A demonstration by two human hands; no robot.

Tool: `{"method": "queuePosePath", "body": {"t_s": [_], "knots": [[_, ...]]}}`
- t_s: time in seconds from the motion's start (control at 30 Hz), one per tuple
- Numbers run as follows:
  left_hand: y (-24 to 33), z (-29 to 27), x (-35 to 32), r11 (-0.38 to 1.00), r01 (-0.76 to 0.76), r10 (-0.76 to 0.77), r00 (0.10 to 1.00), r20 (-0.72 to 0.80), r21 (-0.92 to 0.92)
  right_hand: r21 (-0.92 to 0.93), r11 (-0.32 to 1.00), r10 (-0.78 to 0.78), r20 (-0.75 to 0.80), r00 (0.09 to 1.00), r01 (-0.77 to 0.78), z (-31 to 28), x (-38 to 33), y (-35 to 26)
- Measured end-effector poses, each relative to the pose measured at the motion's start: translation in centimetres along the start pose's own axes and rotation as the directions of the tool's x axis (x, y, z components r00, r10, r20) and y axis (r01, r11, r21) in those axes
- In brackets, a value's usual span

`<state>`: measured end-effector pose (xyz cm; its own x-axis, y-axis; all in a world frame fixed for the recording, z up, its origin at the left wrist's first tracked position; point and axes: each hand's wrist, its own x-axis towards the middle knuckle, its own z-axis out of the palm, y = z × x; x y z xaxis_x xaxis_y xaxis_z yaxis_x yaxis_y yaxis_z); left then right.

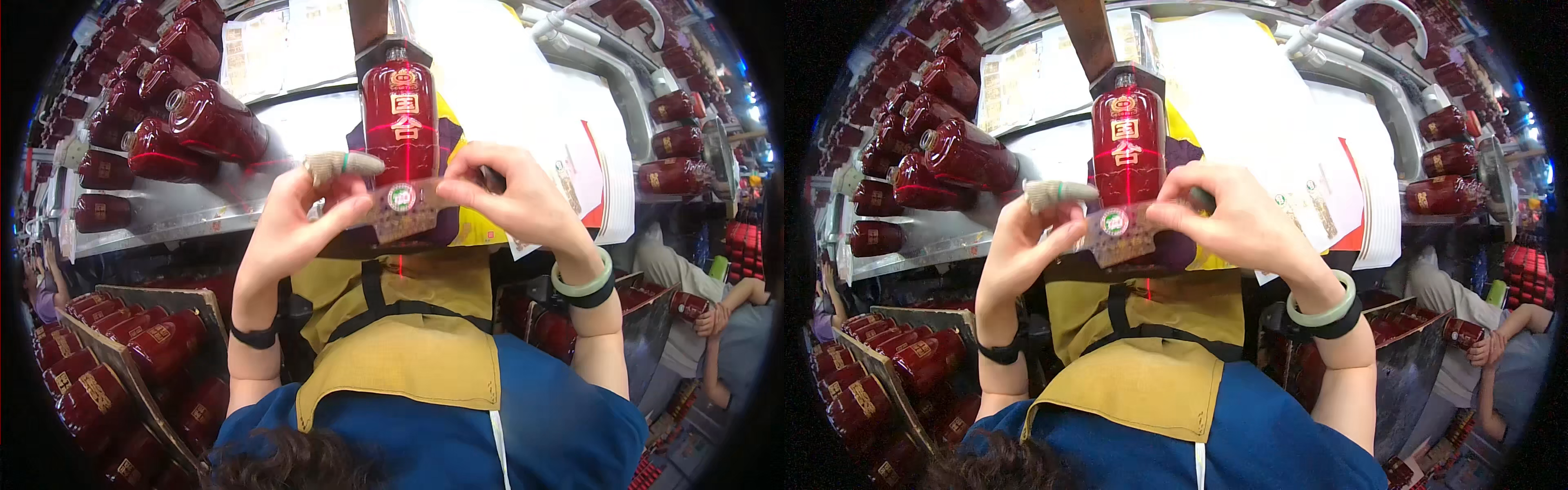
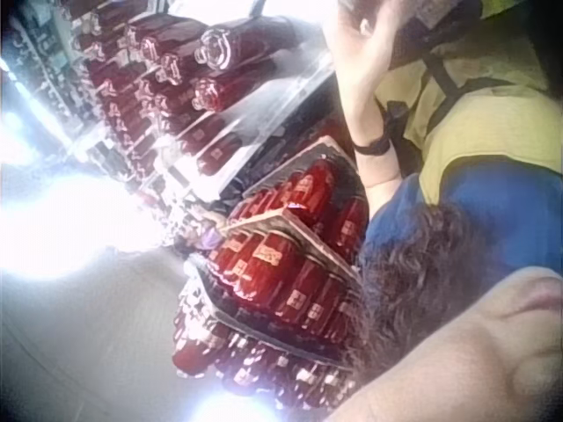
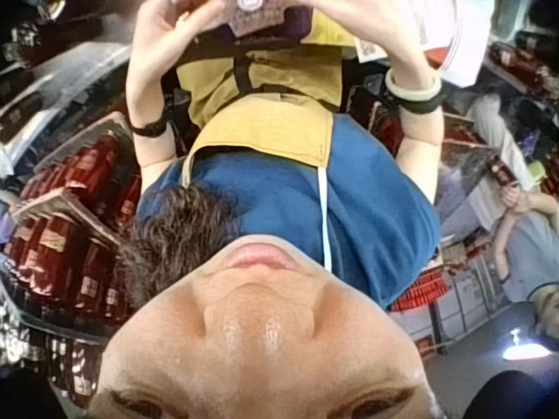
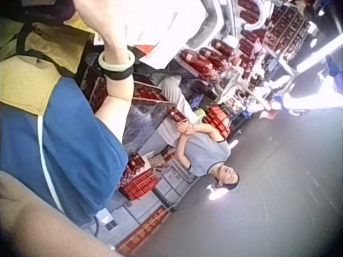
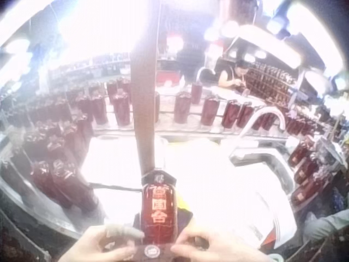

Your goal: Applying gold-embossed labels to red ceramic liquor bottles at an industrial workstation.

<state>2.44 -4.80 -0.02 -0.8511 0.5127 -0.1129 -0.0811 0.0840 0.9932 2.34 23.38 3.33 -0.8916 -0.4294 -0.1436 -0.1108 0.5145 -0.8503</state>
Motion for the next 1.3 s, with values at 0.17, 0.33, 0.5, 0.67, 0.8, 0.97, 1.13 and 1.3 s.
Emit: {"method": "queuePosePath", "body": {"t_s": [0.17, 0.33, 0.5, 0.67, 0.8, 0.97, 1.13, 1.3], "knots": [[-2.2, 0.2, 2.8, 1.0, -0.01, 0.011, 0.987, -0.16, 0.011, 0.001, 0.998, 0.057, -0.213, 0.975, -0.058, 1.1, 1.3, 3.1], [-4.1, 0.8, 4.2, 0.986, -0.042, 0.009, 0.979, -0.203, -0.162, -0.015, 0.997, 0.064, -0.248, 0.967, -0.07, 1.8, 2.2, 4.3], [-5.3, 0.9, 4.2, 0.971, -0.019, -0.047, 0.962, -0.269, -0.238, 0.043, 0.998, 0.046, -0.276, 0.96, -0.035, 2.5, 2.5, 5.1], [-5.5, 0.2, 3.7, 0.94, -0.032, -0.048, 0.973, -0.224, -0.34, 0.104, 0.993, 0.083, -0.248, 0.965, -0.059, 2.6, 2.5, 5.0], [-5.6, 0.3, 3.9, 0.93, -0.01, -0.078, 0.972, -0.224, -0.367, 0.191, 0.97, 0.188, -0.189, 0.964, -0.151, 2.5, 2.4, 5.2], [-5.8, 0.4, 4.1, 0.925, 0.008, -0.113, 0.961, -0.254, -0.38, 0.189, 0.975, 0.154, -0.217, 0.964, -0.114, 2.9, 2.5, 6.0], [-5.6, 0.3, 4.1, 0.929, 0.008, -0.103, 0.967, -0.235, -0.37, 0.173, 0.982, 0.113, -0.237, 0.965, -0.072, 2.8, 2.5, 5.7], [-5.4, 0.4, 4.1, 0.933, 0.021, -0.111, 0.966, -0.232, -0.359, 0.198, 0.973, 0.162, -0.218, 0.962, -0.119, 2.8, 2.5, 5.8]]}}
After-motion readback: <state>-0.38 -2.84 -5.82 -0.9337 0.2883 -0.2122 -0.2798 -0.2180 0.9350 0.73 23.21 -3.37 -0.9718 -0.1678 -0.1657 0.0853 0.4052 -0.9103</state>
